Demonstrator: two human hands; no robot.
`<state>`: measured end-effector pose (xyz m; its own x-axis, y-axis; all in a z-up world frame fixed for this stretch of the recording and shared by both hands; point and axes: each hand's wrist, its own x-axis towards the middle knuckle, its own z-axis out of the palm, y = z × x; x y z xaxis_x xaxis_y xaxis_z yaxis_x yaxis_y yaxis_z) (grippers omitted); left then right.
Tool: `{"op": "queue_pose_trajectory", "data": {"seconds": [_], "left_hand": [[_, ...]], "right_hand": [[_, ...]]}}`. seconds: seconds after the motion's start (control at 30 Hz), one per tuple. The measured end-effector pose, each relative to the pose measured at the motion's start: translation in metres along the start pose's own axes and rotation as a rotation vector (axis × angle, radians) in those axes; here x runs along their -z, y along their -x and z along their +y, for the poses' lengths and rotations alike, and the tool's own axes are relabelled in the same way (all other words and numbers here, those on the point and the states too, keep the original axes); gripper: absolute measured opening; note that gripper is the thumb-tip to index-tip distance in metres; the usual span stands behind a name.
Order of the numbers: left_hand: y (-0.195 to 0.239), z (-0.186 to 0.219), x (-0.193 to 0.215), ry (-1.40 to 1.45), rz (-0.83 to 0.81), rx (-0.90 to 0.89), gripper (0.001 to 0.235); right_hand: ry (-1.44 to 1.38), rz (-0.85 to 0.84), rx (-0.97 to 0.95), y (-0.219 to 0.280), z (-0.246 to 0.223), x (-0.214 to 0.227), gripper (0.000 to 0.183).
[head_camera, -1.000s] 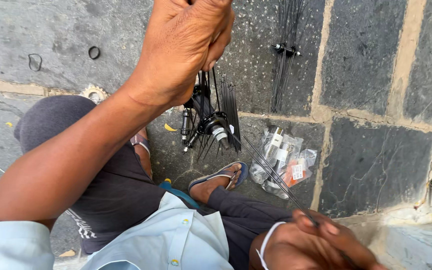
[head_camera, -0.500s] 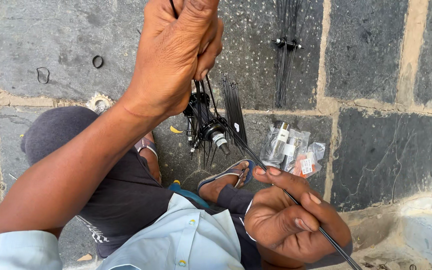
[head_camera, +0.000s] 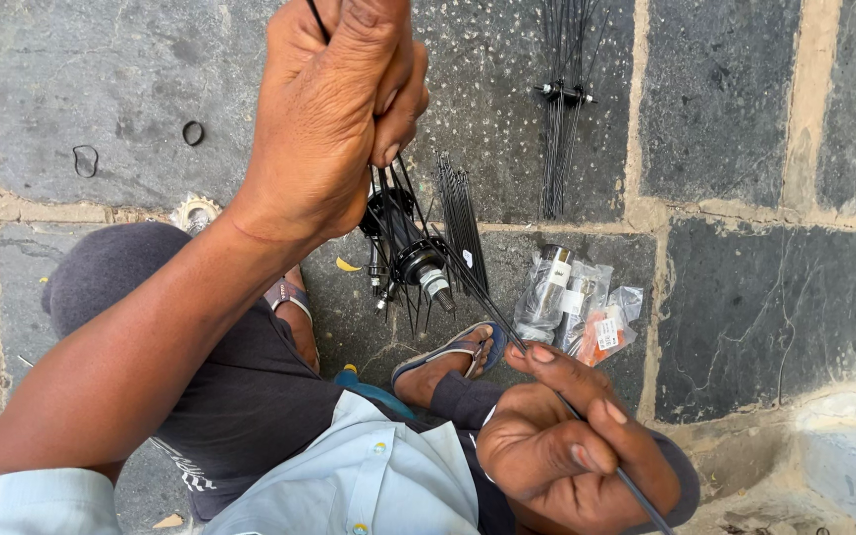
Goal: The person sits on the ground and installs bicycle spokes into a wheel hub. They pick up bundles of spokes, separate them, and insert the threaded ends into the hub's flange holes one by one.
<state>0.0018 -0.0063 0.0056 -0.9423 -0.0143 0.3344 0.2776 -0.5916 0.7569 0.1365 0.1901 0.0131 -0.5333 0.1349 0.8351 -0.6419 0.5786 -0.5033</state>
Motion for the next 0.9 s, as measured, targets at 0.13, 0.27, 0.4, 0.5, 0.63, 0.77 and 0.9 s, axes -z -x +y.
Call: {"op": "queue_pose_trajectory", "data": {"seconds": [0.13, 0.27, 0.4, 0.5, 0.63, 0.77, 0.9], "left_hand": [[0.001, 0.001, -0.002, 0.016, 0.011, 0.028, 0.054], [0.001, 0.004, -0.002, 0.077, -0.006, 0.046, 0.054], [0.002, 0.006, -0.002, 0.084, -0.015, 0.055, 0.054], [0.003, 0.007, -0.003, 0.067, -0.005, 0.065, 0.055], [0.005, 0.010, -0.002, 0.049, -0.012, 0.077, 0.058], [0.006, 0.012, -0.004, 0.048, -0.025, 0.093, 0.059], [0.004, 0.012, -0.006, 0.019, -0.005, 0.106, 0.059]], "right_hand": [[-0.012, 0.099, 0.019, 0.003, 0.002, -0.003, 0.022], [-0.004, 0.177, -0.019, -0.002, 0.002, -0.007, 0.021], [-0.066, 0.133, -0.004, -0.004, -0.001, -0.005, 0.020], [-0.121, 0.070, 0.018, -0.003, -0.002, -0.009, 0.020], [-0.091, -0.423, -0.160, -0.019, -0.012, 0.028, 0.025], [-0.184, -0.493, -0.078, -0.006, 0.009, 0.010, 0.026], [-0.167, -0.473, -0.054, 0.001, 0.018, 0.007, 0.026]]}}
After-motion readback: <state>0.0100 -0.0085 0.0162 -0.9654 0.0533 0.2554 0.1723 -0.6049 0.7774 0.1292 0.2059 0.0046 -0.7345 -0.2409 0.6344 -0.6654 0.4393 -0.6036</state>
